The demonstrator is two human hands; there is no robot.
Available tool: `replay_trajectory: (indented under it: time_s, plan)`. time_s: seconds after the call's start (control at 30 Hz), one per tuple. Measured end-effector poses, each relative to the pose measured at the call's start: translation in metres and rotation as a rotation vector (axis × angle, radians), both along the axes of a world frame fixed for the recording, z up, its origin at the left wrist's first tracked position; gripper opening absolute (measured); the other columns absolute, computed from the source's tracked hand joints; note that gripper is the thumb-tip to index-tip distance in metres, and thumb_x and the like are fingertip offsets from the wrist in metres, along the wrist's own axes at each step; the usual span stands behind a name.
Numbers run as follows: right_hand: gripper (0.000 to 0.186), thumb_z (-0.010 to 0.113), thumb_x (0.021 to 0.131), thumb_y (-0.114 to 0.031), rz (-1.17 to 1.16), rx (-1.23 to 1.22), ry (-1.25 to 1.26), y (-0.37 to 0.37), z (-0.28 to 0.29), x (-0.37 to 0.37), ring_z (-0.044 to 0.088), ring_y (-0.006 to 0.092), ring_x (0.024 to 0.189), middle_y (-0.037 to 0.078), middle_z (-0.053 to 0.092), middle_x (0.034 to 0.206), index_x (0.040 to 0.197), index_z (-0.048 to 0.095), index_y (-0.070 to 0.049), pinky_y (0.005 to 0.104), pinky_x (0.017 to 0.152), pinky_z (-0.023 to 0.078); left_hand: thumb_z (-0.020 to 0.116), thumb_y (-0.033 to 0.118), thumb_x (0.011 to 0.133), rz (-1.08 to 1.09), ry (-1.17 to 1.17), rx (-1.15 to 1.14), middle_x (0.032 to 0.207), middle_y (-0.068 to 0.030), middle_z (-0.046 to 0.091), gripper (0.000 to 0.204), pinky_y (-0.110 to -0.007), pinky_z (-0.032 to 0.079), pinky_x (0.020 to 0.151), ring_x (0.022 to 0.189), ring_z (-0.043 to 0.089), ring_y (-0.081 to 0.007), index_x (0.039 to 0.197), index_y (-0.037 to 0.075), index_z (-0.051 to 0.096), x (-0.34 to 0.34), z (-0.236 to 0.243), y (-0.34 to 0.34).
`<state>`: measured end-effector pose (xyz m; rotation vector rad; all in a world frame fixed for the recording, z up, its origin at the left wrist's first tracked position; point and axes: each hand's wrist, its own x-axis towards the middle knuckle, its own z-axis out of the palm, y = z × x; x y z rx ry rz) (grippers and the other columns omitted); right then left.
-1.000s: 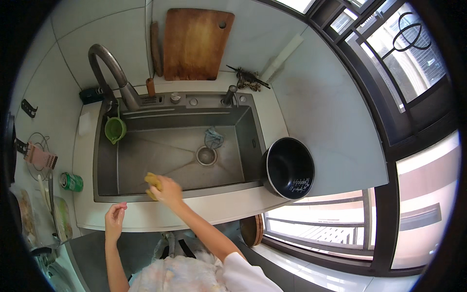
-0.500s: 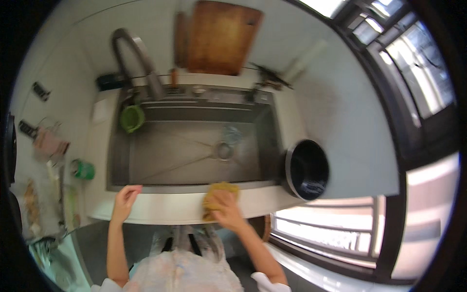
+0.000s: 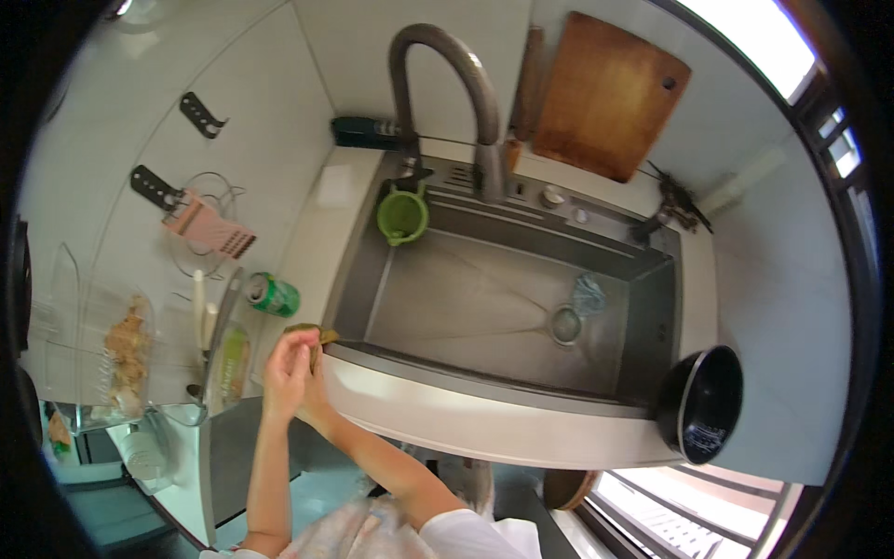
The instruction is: The person wipes the kitchen counter and sink area with a yellow cloth, rinses the cloth, and washes a black pot in the sink. They then dry the pot and place it into a rice cooker. Finally, they stir a pot of soup on the stove.
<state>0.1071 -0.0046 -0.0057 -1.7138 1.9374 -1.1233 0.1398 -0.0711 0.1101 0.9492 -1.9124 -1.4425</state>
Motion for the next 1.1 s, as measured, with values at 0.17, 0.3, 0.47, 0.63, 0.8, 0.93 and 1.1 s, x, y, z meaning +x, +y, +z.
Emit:
replay_trajectory:
  time_s: [0.17,0.3,0.47,0.63,0.8,0.93,1.1]
  plan:
    - [0.067,0.056,0.077,-0.035,0.22,-0.03,0.003,-0.012,0.024,0.001,0.016,0.0382,0.134,0.018,0.028,0.142,0.135,0.036,-0.006,0.0546,0.109,0.004,0.074,0.024,0.073,0.539,-0.151,-0.111,0.124,-0.0165,0.039,0.071,-0.039,0.038,0.091,0.117,0.038,-0.0269,0.126,0.001,0.032,0.005,-0.039,-0.016]
    - [0.067,0.054,0.079,-0.041,0.367,-0.02,0.068,-0.015,0.004,0.0,0.019,0.0347,0.134,0.015,0.025,0.144,0.135,0.035,-0.01,0.0503,0.11,0.012,0.08,0.032,0.065,0.868,-0.155,-0.138,0.133,-0.0258,0.027,0.091,-0.046,0.029,0.099,0.123,0.029,-0.036,0.129,-0.005,0.028,-0.032,-0.08,-0.057]
    - [0.063,0.052,0.08,-0.045,0.351,-0.055,-0.448,-0.061,-0.019,0.011,0.02,0.0334,0.134,0.013,0.025,0.145,0.133,0.039,-0.013,0.0502,0.109,0.014,0.081,0.028,0.062,0.978,-0.017,-0.313,0.126,-0.0234,0.039,0.087,-0.044,0.034,0.097,0.113,0.043,-0.0354,0.128,-0.004,0.032,-0.056,-0.092,-0.103]
    - [0.06,0.051,0.081,-0.046,0.141,-0.118,-0.014,-0.115,-0.002,-0.022,0.021,0.0321,0.134,0.013,0.028,0.143,0.131,0.041,-0.014,0.0531,0.108,0.012,0.08,0.022,0.063,0.757,0.003,-0.299,0.119,-0.0221,0.046,0.081,-0.042,0.037,0.095,0.111,0.047,-0.0324,0.124,-0.006,0.035,-0.079,-0.066,-0.085]
    - [0.057,0.051,0.081,-0.046,0.073,-0.095,0.5,-0.154,0.021,-0.101,0.022,0.0307,0.134,0.012,0.031,0.142,0.129,0.044,-0.016,0.056,0.107,0.01,0.078,0.011,0.067,0.467,0.324,-0.139,0.115,-0.0162,0.048,0.07,-0.032,0.041,0.089,0.102,0.051,-0.0219,0.121,-0.005,0.036,-0.103,-0.008,-0.053]
    - [0.055,0.051,0.082,-0.046,0.089,-0.056,0.569,-0.179,0.016,-0.134,0.023,0.0297,0.134,0.012,0.033,0.141,0.127,0.046,-0.017,0.0584,0.106,0.009,0.078,0.012,0.067,0.445,0.335,-0.169,0.111,-0.0123,0.049,0.065,-0.033,0.038,0.093,0.104,0.049,-0.0215,0.116,-0.002,0.039,-0.109,0.015,-0.051]
    - [0.053,0.053,0.079,-0.043,-0.078,-0.208,-0.642,-0.136,-0.016,-0.079,0.021,0.0342,0.134,0.015,0.034,0.14,0.126,0.048,-0.018,0.0644,0.104,0.004,0.078,0.012,0.067,0.485,0.243,-0.223,0.113,-0.0136,0.049,0.066,-0.034,0.038,0.093,0.106,0.049,-0.0214,0.118,-0.003,0.038,-0.092,-0.002,-0.05]
